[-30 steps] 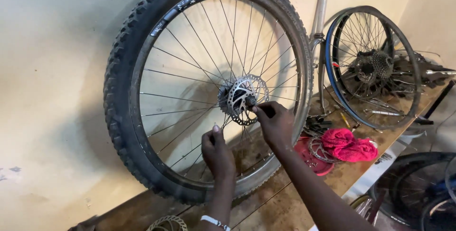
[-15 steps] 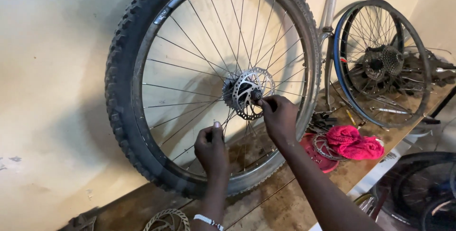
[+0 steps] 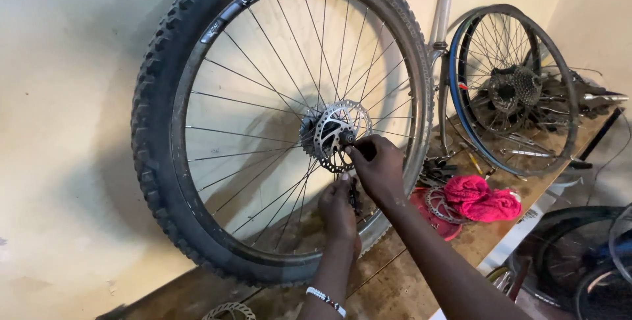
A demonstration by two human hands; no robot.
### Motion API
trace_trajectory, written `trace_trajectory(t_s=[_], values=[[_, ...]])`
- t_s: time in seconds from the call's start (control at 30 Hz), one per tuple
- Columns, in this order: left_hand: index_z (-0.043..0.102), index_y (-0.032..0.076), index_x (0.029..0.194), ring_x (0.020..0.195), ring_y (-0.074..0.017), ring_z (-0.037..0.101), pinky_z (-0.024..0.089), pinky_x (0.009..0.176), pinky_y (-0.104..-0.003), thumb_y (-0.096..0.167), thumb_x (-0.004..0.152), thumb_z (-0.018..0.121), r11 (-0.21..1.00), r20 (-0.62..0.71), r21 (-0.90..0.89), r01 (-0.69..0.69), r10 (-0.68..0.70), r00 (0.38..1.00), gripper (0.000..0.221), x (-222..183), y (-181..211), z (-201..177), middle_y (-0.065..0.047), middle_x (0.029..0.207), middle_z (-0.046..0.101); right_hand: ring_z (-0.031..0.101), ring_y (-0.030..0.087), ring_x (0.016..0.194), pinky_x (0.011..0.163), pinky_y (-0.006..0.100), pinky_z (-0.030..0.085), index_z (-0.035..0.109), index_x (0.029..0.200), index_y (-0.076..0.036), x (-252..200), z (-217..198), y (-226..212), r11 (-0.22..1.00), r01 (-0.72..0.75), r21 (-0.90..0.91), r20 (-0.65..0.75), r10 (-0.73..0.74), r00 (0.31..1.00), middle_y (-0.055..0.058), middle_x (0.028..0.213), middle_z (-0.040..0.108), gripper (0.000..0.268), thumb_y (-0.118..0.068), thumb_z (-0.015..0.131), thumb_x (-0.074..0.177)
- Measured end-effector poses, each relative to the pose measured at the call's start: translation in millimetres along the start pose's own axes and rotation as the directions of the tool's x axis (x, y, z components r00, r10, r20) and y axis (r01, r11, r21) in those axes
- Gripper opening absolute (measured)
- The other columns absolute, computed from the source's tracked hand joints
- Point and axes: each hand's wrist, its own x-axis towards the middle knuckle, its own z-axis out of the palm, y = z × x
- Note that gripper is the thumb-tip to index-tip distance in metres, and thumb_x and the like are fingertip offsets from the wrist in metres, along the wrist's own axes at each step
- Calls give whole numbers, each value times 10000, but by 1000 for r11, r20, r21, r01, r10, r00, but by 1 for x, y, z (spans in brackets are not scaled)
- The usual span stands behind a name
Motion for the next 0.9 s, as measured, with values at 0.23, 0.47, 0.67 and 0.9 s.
trace_trajectory(t_s=[0.23,0.47,0.67,0.9], values=[[581,25,763,439,-210,495,333,362,-267,217,828,687,998,-45,-59,18,-21,999,228,14,-7,-24,-111,558,510,665,327,749,641,360,532,703,845,-39,10,1,1,998,10,-70,22,-8,1000,142,755,662,125,-133,719,764],[601,48,774,467,-208,479,341,394,-270,272,804,713,997,-110,-78,-16,8,994,253,19,5,-38,-114,593,500,666,348,785,677,391,532,697,886,-39,10,-2,-6,999,-23,-44,10,23,1000,160,779,674,176,-107,737,728],[633,25,820,515,-212,492,353,430,-283,285,810,708,996,-105,-84,-9,0,994,270,15,2,-40,-115,625,489,671,338,758,659,375,528,707,856,-63,9,-1,5,998,-30,-56,52,32,998,142,743,681,145,-144,744,741],[608,39,826,570,-223,493,373,478,-306,287,822,707,995,-77,-101,27,-35,996,267,15,-2,-40,-115,671,494,662,354,812,715,401,519,706,880,-85,12,-4,-4,997,-30,-77,18,32,999,141,780,687,180,-129,736,708]])
